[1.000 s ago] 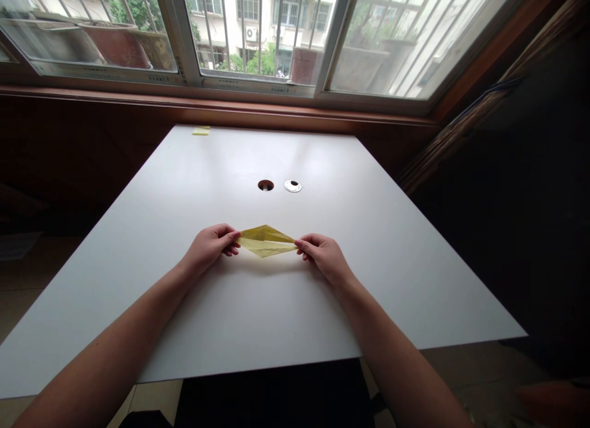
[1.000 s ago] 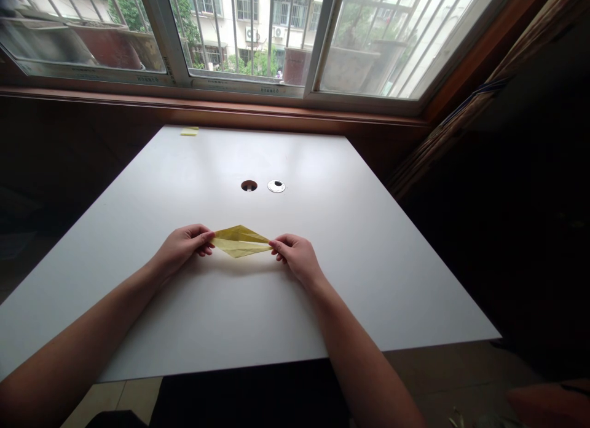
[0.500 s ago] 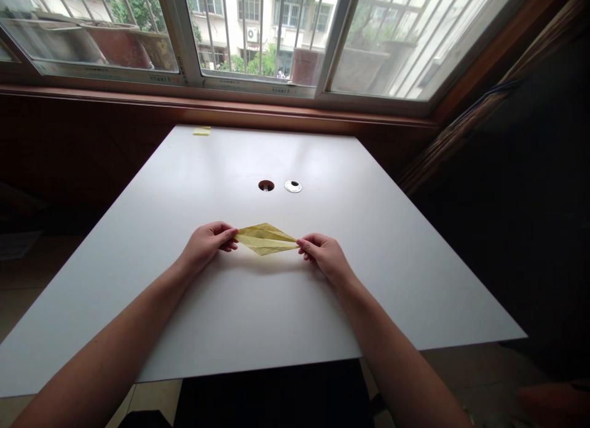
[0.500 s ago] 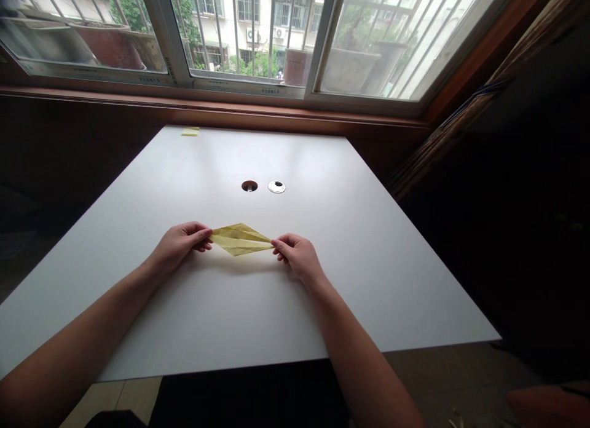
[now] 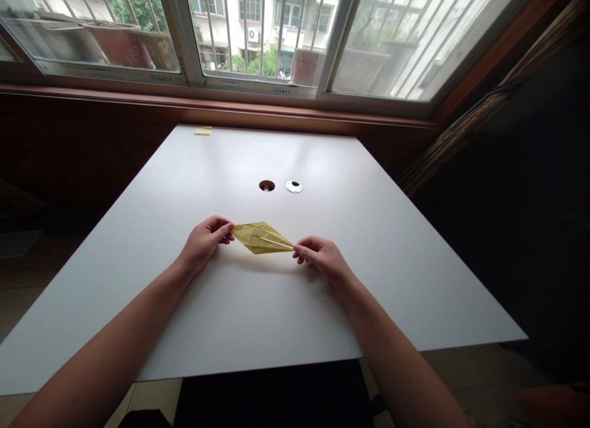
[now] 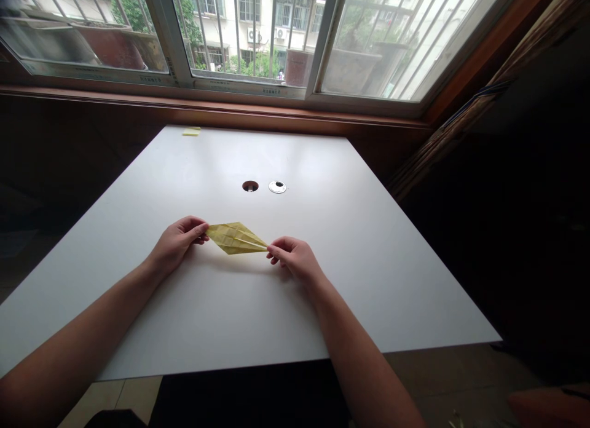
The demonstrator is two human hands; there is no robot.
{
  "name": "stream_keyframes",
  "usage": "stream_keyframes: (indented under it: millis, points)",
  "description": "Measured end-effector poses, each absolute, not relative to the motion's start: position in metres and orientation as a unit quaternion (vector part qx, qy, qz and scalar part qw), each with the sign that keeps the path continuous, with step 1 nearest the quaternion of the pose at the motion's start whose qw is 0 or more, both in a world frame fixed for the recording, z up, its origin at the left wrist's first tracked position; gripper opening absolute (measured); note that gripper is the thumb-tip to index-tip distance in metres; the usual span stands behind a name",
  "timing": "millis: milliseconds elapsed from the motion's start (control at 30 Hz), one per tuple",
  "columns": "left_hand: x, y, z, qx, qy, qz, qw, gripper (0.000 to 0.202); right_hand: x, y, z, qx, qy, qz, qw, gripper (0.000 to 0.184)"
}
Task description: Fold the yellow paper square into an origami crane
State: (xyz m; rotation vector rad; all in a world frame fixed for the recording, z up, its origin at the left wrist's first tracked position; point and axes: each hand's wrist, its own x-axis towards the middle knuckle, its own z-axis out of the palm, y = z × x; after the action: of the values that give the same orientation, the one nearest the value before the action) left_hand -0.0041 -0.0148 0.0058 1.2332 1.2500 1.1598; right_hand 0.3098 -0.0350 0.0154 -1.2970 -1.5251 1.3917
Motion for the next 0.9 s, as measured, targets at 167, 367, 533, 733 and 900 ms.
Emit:
stream_keyframes:
  millis: [167,367,533,733,900]
  points:
    - [-0.003,-0.015,0.005,0.52,0.512,0.469,0.497,0.036,0.308,-0.037,0.016,-0.488,-0.59,0.561,0.314,0.032]
    - [0.008,-0.019,0.006,0.537,0.49,0.445,0.523,0.037,0.297,-0.042,0.02,-0.477,-0.589,0.59,0.277,0.04]
    - [0.016,-0.025,0.01,0.562,0.481,0.435,0.514,0.036,0.289,-0.042,0.02,-0.489,-0.636,0.536,0.262,0.039]
    - [0.017,-0.027,0.016,0.657,0.444,0.374,0.482,0.03,0.287,-0.041,0.015,-0.495,-0.683,0.481,0.237,0.03]
    - [0.02,-0.029,0.019,0.708,0.425,0.328,0.459,0.027,0.284,-0.042,0.018,-0.48,-0.703,0.47,0.233,0.038]
